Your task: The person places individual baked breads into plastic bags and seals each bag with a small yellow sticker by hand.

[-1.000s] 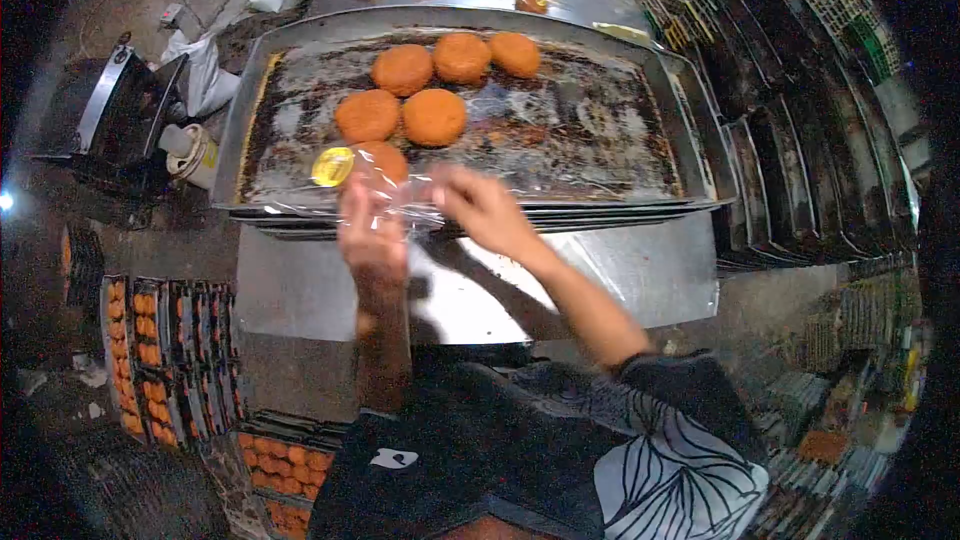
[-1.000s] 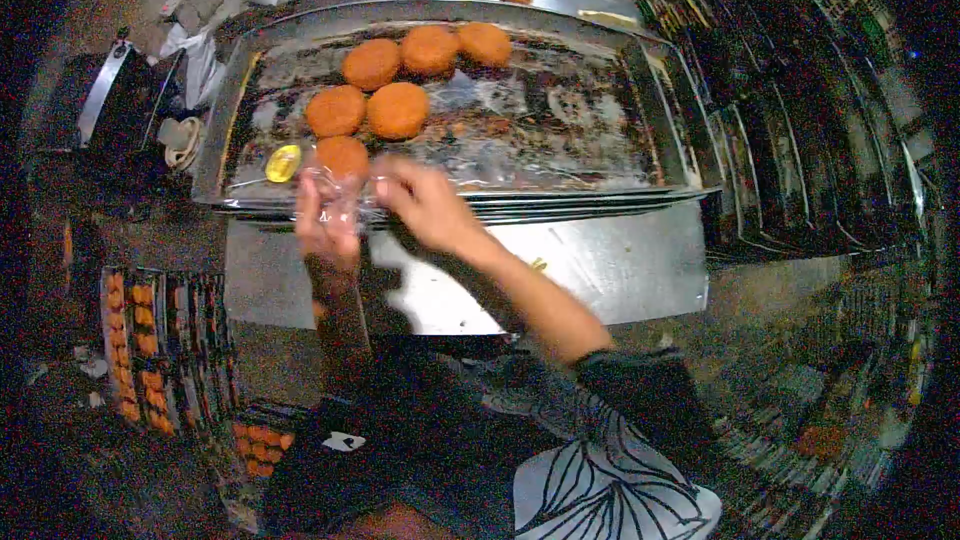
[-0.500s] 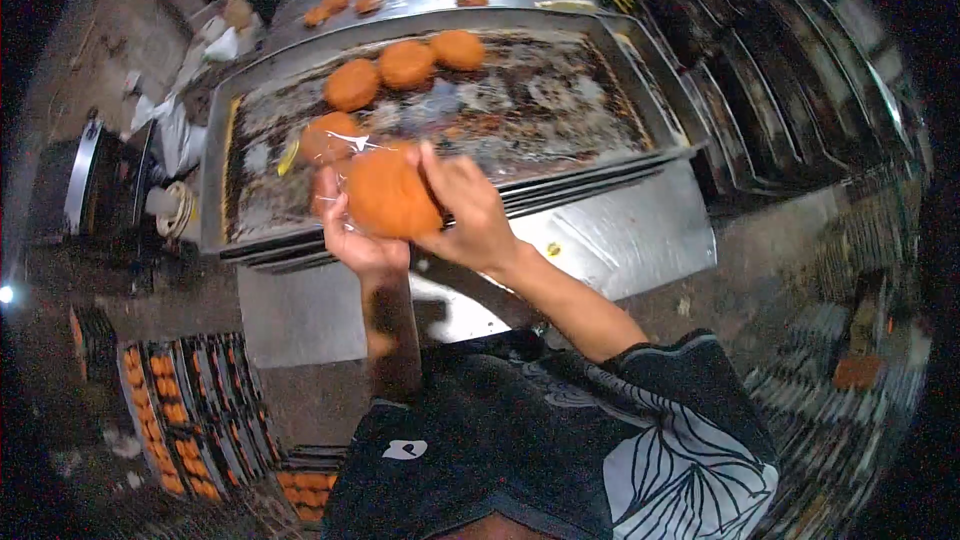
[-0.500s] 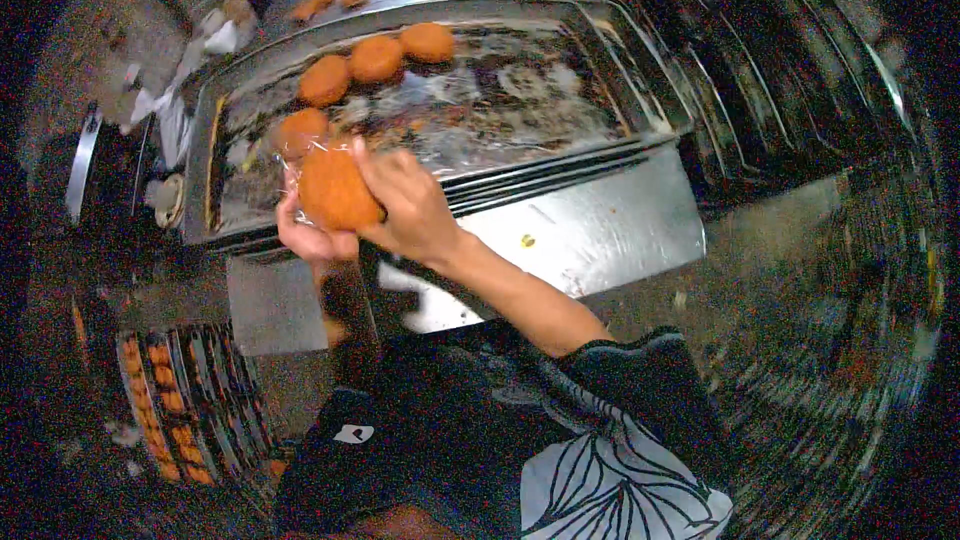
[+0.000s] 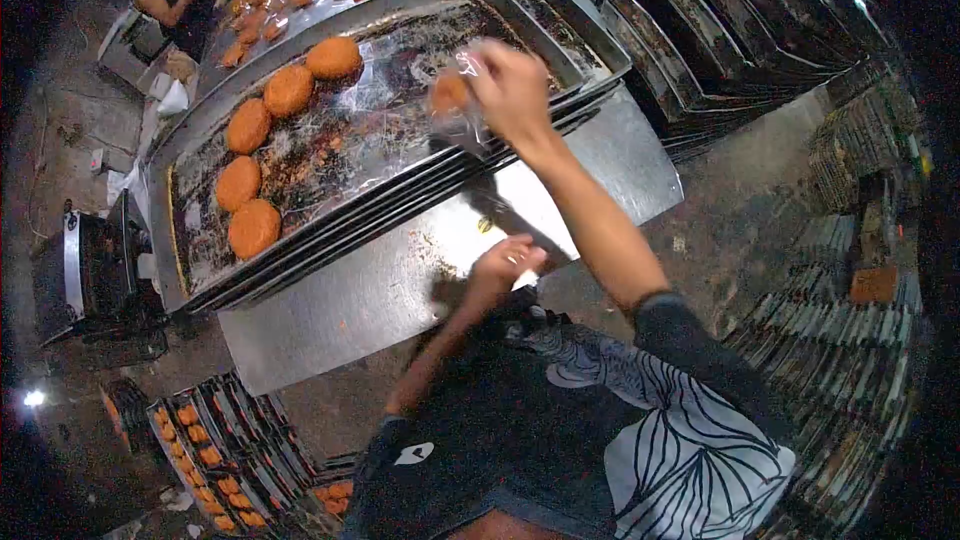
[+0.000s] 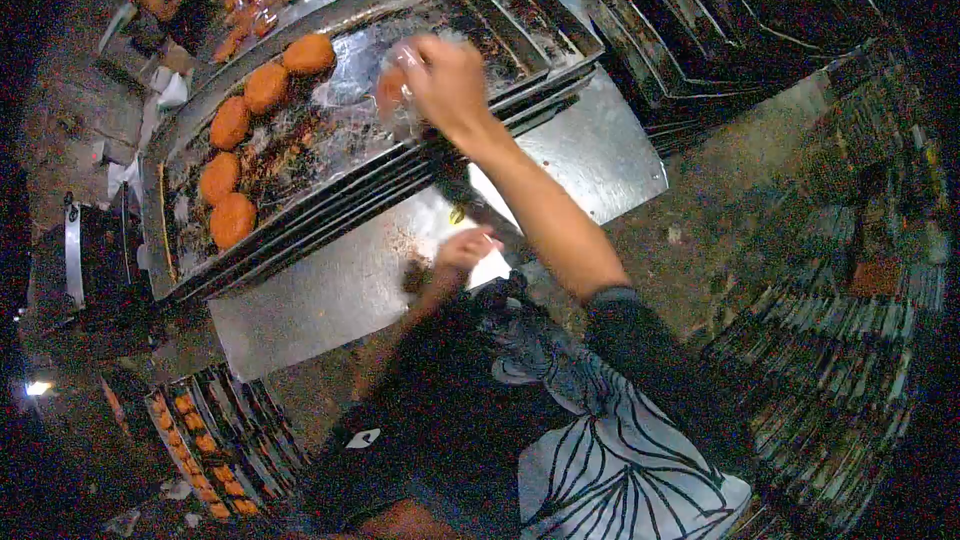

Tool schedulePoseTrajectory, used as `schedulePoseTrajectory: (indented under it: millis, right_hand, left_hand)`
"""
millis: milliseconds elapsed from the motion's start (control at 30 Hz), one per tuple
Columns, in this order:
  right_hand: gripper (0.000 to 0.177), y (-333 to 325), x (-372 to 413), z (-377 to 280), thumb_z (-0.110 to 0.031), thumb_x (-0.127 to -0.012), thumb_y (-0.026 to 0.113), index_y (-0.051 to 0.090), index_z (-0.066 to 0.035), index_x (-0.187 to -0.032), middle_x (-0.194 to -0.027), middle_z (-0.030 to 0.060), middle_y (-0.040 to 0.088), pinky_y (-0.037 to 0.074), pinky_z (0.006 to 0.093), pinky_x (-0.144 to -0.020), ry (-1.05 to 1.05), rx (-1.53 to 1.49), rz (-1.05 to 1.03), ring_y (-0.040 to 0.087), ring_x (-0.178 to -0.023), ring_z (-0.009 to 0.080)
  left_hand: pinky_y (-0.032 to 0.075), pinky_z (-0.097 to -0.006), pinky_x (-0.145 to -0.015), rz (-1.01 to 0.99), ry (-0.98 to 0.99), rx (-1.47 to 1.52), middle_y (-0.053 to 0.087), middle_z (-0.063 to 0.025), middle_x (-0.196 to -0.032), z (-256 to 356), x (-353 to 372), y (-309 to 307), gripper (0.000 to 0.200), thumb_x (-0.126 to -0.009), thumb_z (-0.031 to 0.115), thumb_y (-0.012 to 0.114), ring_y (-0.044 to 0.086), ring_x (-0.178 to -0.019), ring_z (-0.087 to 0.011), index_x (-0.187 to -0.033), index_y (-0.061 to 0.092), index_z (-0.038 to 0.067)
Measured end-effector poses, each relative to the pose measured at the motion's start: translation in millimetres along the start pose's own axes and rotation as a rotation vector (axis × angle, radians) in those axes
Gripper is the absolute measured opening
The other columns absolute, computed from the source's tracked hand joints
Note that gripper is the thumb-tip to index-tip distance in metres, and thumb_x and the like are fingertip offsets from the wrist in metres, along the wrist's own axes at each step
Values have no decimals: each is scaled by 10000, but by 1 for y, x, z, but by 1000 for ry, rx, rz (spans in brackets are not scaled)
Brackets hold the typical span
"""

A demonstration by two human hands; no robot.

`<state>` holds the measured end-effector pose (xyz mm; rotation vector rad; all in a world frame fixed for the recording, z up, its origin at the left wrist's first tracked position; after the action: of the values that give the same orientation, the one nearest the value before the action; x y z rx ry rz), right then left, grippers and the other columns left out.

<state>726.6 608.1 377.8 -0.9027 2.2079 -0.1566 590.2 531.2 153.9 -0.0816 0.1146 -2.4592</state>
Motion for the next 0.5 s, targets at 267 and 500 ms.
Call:
schedulePoseTrajectory:
  millis: [267,500]
  right_hand:
    - [624,21,122,50,-279,-749,592,305,-36,-1247,-1053,161,522,368,317,-865,303,-365,-601,506,-995,246]
    - [275,43,272,122,-280,-760,564,568,-50,-910,-856,146,587,440,343,-682,235,16,-719,561,-783,314]
  left_hand:
    - [447,-364,-671,-83,8,-928,561,-136,-787,-140,-15,25,159,-689,120,507,543,-760,-287,-809,557,27]
    - [451,-293,-608,-60,-299,-332,589,-118,-708,-39,-11,-26,134,-777,102,524,559,-651,-152,-830,565,-13]
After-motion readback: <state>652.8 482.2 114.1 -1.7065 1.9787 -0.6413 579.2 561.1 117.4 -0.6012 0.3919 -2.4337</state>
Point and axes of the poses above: each hand's wrist, its own x-axis away from the middle knuckle, its own y-axis out of the palm, z = x × y, the point moved 8 cm from there along -x, towards the middle knuckle
